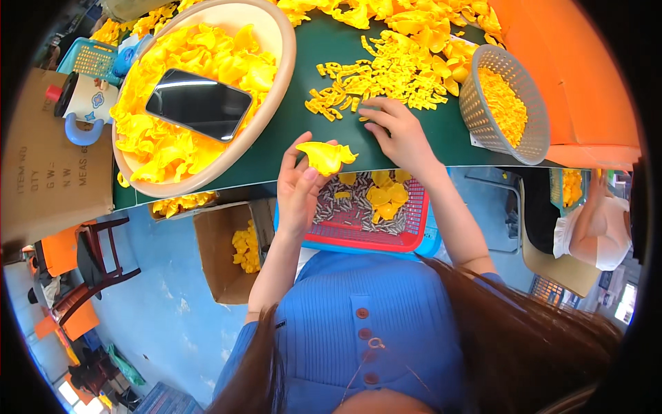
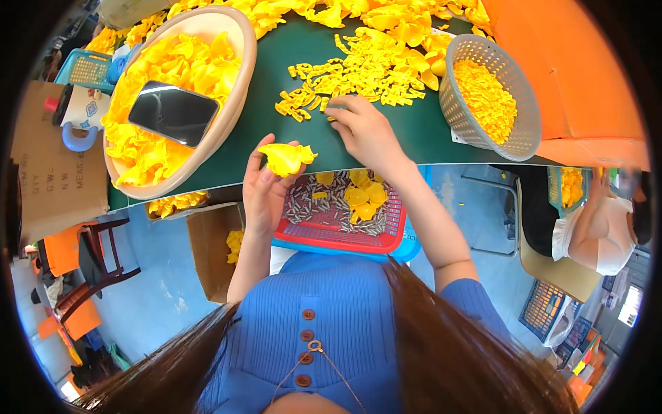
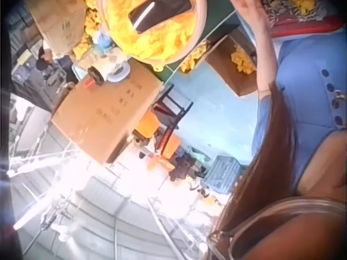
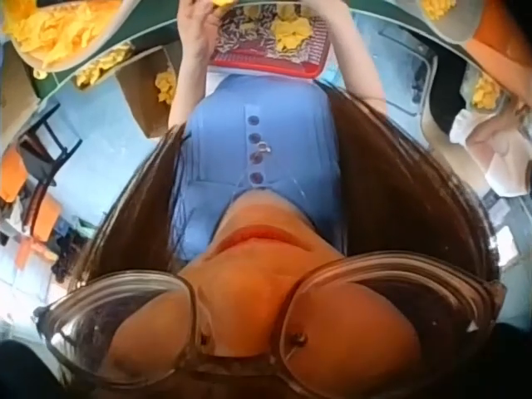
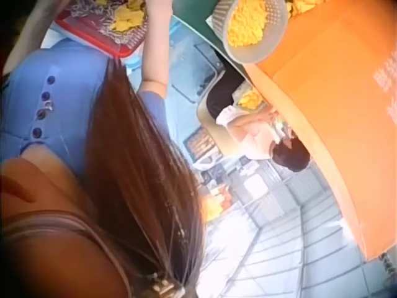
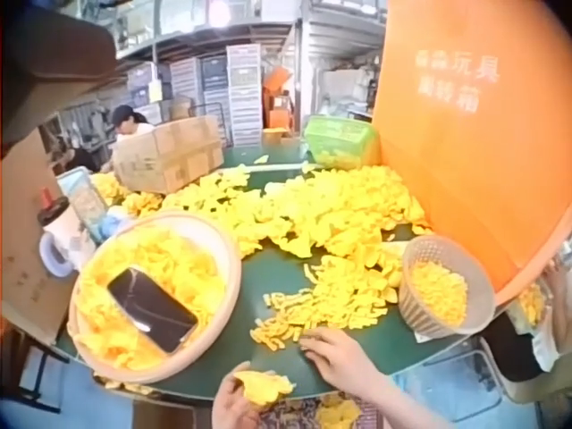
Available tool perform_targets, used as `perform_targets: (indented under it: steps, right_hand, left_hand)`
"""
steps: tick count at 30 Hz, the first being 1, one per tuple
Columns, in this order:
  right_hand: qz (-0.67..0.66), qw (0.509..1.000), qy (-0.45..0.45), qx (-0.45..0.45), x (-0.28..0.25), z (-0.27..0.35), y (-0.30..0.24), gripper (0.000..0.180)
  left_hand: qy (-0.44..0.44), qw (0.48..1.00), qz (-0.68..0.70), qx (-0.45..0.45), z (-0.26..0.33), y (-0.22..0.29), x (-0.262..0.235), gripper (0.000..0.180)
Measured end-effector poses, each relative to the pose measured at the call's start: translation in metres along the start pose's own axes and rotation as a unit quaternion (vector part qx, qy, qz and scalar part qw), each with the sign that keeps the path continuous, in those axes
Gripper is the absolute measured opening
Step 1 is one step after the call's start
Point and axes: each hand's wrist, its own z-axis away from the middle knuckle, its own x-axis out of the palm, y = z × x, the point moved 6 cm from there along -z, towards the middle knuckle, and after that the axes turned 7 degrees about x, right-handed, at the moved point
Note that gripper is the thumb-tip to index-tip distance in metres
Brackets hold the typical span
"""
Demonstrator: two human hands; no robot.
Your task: Assembling yellow toy parts by hand at a factory workbench.
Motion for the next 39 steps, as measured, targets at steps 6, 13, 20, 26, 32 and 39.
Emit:
perform_targets:
  steps: [6,13,20,26,32,39]
  right_hand:
    - [0.073,0.996,-0.040,-0.045,0.015,-0.003,0.011,0.019]
    - [-0.141,0.980,-0.031,0.134,0.000,-0.001,0.013,0.021]
    - [-0.240,0.946,-0.032,0.216,0.002,0.006,0.017,0.013]
    - [-0.297,0.900,-0.048,0.316,0.003,0.012,0.012,0.010]
    - [-0.395,0.875,-0.072,0.272,0.007,0.017,-0.012,0.009]
    - [-0.458,0.839,-0.090,0.281,0.011,0.026,-0.027,0.010]
  left_hand:
    - [-0.001,0.999,-0.039,-0.002,0.003,0.006,0.001,0.069]
    - [-0.038,0.994,0.050,-0.091,0.003,-0.009,0.002,0.076]
    - [-0.046,0.996,0.034,-0.071,0.003,-0.007,0.009,0.072]
    - [-0.018,0.995,-0.081,0.060,0.005,0.004,0.009,0.067]
    - [-0.014,0.972,-0.180,0.151,0.008,0.006,0.010,0.065]
    - [-0.032,0.959,-0.201,0.196,0.007,0.010,0.017,0.061]
